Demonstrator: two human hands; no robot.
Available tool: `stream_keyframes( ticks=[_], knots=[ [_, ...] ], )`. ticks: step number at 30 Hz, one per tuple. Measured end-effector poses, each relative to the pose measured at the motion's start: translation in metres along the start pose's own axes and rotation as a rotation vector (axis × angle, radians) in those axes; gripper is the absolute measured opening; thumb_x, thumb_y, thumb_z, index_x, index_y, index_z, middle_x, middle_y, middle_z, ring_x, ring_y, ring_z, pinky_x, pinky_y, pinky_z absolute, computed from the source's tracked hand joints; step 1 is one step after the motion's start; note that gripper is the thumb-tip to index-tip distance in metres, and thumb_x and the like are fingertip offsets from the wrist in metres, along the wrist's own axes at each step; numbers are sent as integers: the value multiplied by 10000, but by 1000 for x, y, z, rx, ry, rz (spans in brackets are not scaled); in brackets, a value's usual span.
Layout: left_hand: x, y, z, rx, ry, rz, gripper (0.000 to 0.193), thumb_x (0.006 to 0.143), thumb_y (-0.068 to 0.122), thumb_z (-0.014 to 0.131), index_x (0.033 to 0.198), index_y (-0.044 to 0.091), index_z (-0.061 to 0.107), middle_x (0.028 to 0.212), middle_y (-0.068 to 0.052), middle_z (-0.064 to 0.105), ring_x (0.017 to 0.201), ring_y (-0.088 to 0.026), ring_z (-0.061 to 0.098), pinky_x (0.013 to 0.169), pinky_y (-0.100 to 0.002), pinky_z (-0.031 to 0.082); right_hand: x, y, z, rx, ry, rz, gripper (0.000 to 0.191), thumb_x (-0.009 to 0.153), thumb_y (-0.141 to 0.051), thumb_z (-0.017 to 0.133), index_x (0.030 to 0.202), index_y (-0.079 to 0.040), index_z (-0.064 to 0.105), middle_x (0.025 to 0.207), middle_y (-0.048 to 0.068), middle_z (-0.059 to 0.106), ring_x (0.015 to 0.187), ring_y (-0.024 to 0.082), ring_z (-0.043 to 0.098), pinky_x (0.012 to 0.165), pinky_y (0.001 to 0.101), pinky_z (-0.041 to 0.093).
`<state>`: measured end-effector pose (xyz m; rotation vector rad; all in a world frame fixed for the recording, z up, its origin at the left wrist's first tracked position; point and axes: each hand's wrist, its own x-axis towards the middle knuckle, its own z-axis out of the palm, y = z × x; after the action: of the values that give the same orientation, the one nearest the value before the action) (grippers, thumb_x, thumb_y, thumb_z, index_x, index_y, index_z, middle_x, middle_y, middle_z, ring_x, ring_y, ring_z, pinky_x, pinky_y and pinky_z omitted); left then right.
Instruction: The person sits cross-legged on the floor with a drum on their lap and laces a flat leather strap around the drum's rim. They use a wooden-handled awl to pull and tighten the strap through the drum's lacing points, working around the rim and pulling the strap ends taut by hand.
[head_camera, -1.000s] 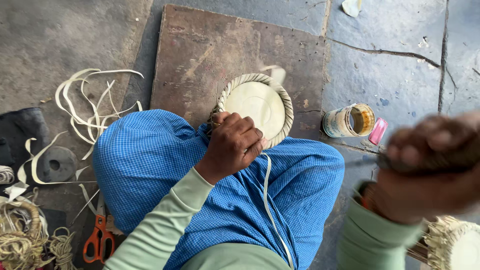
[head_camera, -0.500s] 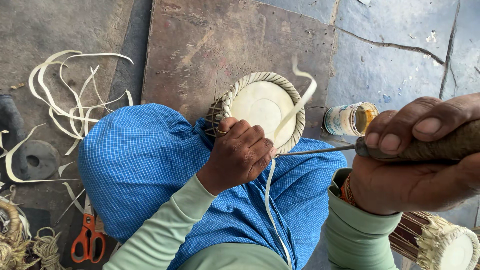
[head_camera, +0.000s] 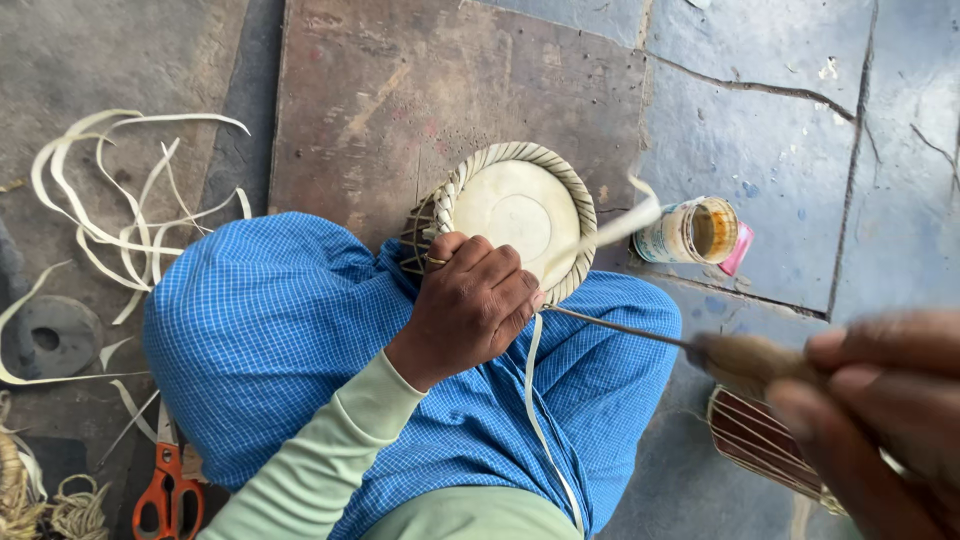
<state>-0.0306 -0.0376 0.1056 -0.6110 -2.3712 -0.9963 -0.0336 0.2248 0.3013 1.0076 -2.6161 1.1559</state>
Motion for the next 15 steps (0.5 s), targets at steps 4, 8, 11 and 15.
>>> stream_keyframes(
  ticks=[4, 8, 11, 15],
  knots=[
    [-1, 1, -6, -28, -5, -3, 157, 972, 258, 670, 969, 108, 716, 945, -21, 615, 935, -208, 553, 974, -424, 349, -39, -10, -35, -493, -376, 64, 507, 783, -133, 721, 1285, -186, 673, 1043, 20, 736, 851, 129, 703, 794, 333, 568],
    [1, 2, -12, -62, -37, 6, 151, 968, 227, 666, 1012, 96, 726, 949, -24, 603, 938, -217, 547, 970, -435, 340, -60, -15, -39, -728, -589, 118, 554, 760, -113, 723, 1307, -194, 677, 1053, 15, 752, 852, 119, 712, 799, 327, 567],
    [3, 3, -17, -100, -71, 15, 198, 878, 191, 673, 1042, 99, 736, 957, -34, 594, 962, -224, 546, 965, -447, 335, -70, -12, -28, -841, -661, 139, 655, 755, -161, 764, 1396, -267, 676, 1004, 9, 749, 813, 111, 706, 801, 354, 582],
    [5, 3, -20, -112, -75, 30, 238, 857, 195, 694, 1070, 94, 725, 1004, -34, 588, 1003, -219, 535, 990, -459, 330, -88, -5, -22, -1000, -785, 87, 689, 828, -63, 753, 1477, -186, 556, 1096, 129, 755, 828, 179, 738, 793, 382, 620]
  ],
)
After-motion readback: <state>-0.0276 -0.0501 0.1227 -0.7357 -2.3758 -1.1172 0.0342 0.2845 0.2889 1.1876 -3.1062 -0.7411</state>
